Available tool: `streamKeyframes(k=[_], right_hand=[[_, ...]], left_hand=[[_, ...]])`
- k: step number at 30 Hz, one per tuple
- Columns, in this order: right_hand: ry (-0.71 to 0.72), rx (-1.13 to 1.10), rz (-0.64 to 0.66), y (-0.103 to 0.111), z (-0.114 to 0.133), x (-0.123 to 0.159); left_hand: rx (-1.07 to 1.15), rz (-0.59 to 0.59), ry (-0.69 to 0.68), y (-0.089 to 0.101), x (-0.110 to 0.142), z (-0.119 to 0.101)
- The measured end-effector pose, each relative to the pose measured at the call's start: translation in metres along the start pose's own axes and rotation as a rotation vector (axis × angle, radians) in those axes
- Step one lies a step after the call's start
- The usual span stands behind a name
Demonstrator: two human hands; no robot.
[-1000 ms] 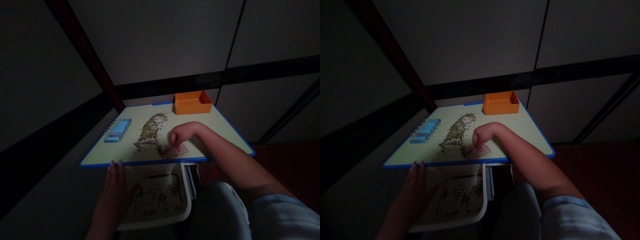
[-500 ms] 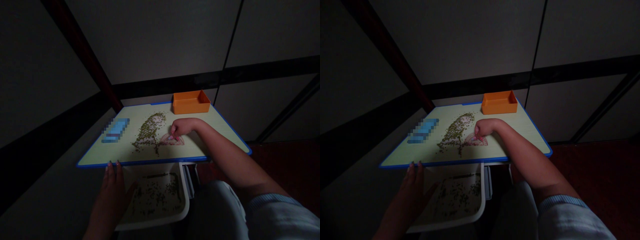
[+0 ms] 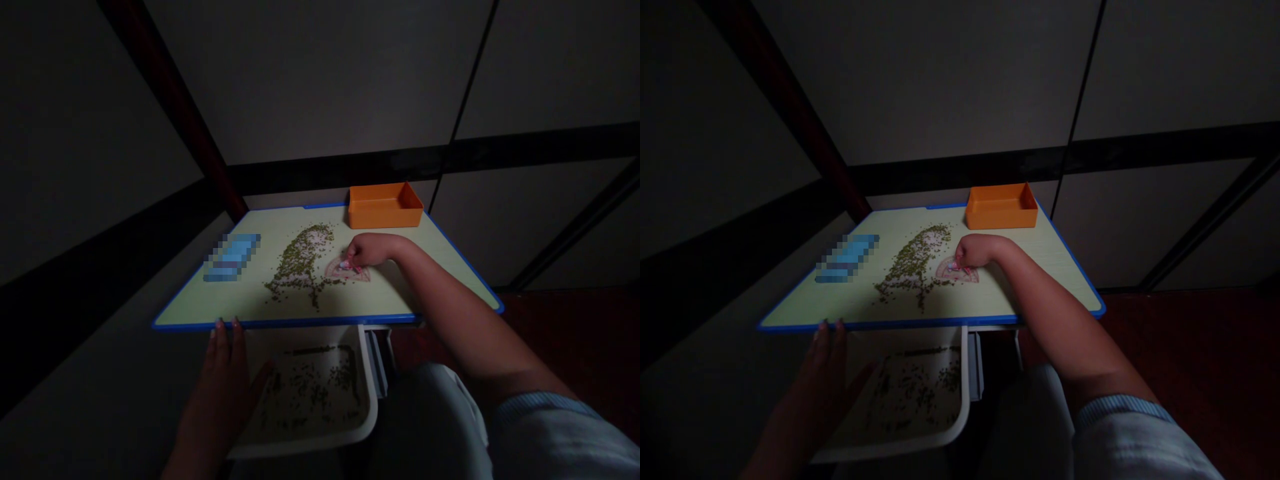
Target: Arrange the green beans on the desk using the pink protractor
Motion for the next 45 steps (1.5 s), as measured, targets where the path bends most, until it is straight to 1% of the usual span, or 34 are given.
streamKeyframes(k=[7,10,12,14,19,23,27,31,33,35,40,43,45], right_hand=[[0.11,-0.093,0.117,-0.016,0.013,-0.005],[0.155,-0.13,0.128,-0.015,0.016,-0.003],[0.158,-0.141,0.116,-0.008,0.015,0.001],[0.121,-0.124,0.099,0.0,0.009,0.008],[-0.06,-0.06,0.155,0.015,-0.016,0.03],[-0.207,-0.066,0.238,0.013,-0.033,0.04],[-0.258,-0.066,0.325,0.006,-0.031,0.04],[-0.233,-0.023,0.404,-0.002,-0.02,0.037],[-0.209,-0.009,0.405,-0.004,-0.015,0.034],[-0.19,0.018,0.377,-0.004,-0.013,0.031],[-0.165,0.065,0.322,-0.004,-0.014,0.026],[-0.154,0.11,0.281,-0.003,-0.013,0.024],[-0.13,0.128,0.277,-0.003,-0.011,0.023]], left_hand=[[0.002,-0.03,-0.022,-0.003,0.001,0.001],[-0.009,-0.005,-0.011,-0.002,0.0,0.001],[-0.013,0.005,-0.014,-0.002,0.0,0.001],[-0.015,0.005,-0.021,-0.001,0.001,0.0],[-0.01,-0.01,-0.036,-0.002,0.002,0.0],[0.012,-0.036,-0.064,-0.001,0.002,-0.002],[0.038,-0.067,-0.088,0.001,0.001,-0.007],[0.034,-0.103,-0.112,0.003,0.002,-0.014],[0.027,-0.116,-0.124,0.004,0.003,-0.017],[0.017,-0.129,-0.13,0.005,0.003,-0.019],[-0.019,-0.145,-0.154,0.006,0.004,-0.021],[-0.034,-0.157,-0.189,0.008,0.005,-0.024],[-0.041,-0.166,-0.211,0.009,0.006,-0.026]])
Point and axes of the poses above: each hand's wrist, its own x-axis away from the middle knuckle, its own y-axis out of the back of the hand, z = x × y, the point moved 6 cm from there along -x, towards the middle knuckle
